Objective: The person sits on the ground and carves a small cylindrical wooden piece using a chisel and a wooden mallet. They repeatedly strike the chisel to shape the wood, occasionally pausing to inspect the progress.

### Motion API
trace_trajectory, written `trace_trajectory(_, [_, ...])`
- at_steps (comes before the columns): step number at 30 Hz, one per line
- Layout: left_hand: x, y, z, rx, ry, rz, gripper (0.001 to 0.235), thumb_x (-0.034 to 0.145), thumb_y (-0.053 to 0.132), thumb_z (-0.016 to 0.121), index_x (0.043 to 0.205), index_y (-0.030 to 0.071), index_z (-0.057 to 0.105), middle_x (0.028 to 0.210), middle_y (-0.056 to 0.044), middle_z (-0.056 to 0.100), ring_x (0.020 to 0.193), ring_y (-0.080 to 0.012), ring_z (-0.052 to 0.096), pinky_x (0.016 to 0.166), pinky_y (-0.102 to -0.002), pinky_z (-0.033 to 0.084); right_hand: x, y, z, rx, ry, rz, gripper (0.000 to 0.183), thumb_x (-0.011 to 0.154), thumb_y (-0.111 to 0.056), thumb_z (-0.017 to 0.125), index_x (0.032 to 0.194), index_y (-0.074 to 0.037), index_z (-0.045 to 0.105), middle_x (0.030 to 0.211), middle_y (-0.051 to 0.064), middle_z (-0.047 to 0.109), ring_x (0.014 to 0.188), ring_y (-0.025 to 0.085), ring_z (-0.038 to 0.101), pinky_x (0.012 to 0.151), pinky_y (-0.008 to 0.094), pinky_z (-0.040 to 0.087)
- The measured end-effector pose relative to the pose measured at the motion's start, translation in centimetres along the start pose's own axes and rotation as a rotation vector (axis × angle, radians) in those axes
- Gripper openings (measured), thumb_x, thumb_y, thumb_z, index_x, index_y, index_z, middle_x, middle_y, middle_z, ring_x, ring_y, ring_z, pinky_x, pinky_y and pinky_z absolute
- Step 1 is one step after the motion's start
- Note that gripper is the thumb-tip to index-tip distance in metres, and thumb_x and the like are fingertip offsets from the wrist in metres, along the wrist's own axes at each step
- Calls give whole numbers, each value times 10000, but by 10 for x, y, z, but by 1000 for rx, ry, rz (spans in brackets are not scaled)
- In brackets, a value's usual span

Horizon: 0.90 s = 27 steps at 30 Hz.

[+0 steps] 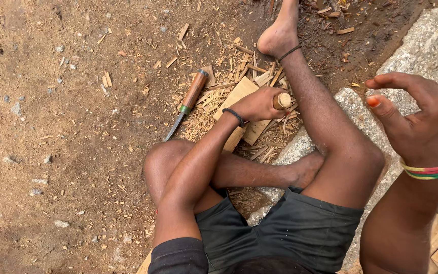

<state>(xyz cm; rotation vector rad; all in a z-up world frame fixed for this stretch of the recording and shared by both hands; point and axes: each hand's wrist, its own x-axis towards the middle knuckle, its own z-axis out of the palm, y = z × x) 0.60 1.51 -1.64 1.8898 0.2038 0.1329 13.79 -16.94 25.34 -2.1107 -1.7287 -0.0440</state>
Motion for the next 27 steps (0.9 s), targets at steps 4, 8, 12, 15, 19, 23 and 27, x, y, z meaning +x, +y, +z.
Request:
trace_trajectory(4, [-1, 3, -2, 9, 62, 90, 579, 853, 396, 816, 1211, -23, 638, 986, -213, 755, 910, -301, 748, 853, -390, 586, 11, -2, 5, -28, -22, -73, 308, 1095, -316, 779, 1123, -11, 748, 1059, 121, 755, 1006, 257, 749, 907, 352, 577])
trace_trajectory(8, [3, 6, -3, -69, 11, 16, 515, 827, 385, 810, 1166, 23, 670, 966, -156, 778, 863, -247, 761, 820, -384, 606, 19, -10, 16, -24, -40, -94, 295, 1024, -292, 762, 1094, -6, 754, 1042, 136, 757, 989, 284, 746, 894, 384, 570])
trace_trajectory(12, [6, 6, 5, -89, -14, 39, 387, 828, 325, 822, 1066, 40, 713, 935, -118, 796, 841, -212, 770, 795, -371, 633, 17, -8, 22, -34, -54, -75, 314, 1044, -312, 771, 1111, -6, 753, 1053, 133, 755, 1010, 286, 749, 927, 388, 564])
trace_trajectory(15, [4, 9, 7, -63, -60, 54, 349, 853, 302, 820, 1075, 58, 706, 921, -110, 788, 811, -215, 773, 794, -353, 633, 11, 0, 14, -34, -41, -110, 323, 1093, -333, 712, 1162, -18, 724, 1103, 96, 752, 1074, 257, 743, 1019, 358, 535])
trace_trajectory(19, [-2, 13, 11, -51, -8, 182, 357, 826, 254, 822, 1094, 49, 706, 933, -129, 783, 839, -241, 772, 800, -366, 622, 6, 10, 1, -36, 22, -146, 413, 1166, -427, 656, 1198, -17, 696, 1187, 74, 746, 1158, 231, 684, 1185, 360, 468])
trace_trajectory(23, [-4, 2, 22, -27, -15, 164, 402, 828, 246, 806, 1149, 38, 681, 960, -150, 775, 887, -271, 759, 816, -386, 606, -1, 33, 75, 102, 108, -89, 461, 1154, -482, 579, 1089, -46, 717, 1111, 94, 753, 1073, 236, 697, 1199, 420, 420])
trace_trajectory(27, [-7, -27, 32, 19, 78, 310, 450, 840, 212, 819, 1191, -15, 653, 1122, -233, 718, 1047, -359, 671, 942, -437, 539, 21, 0, 212, 161, -72, 124, 526, 1120, -522, 524, 942, -86, 760, 995, 125, 772, 950, 263, 731, 1172, 487, 393])
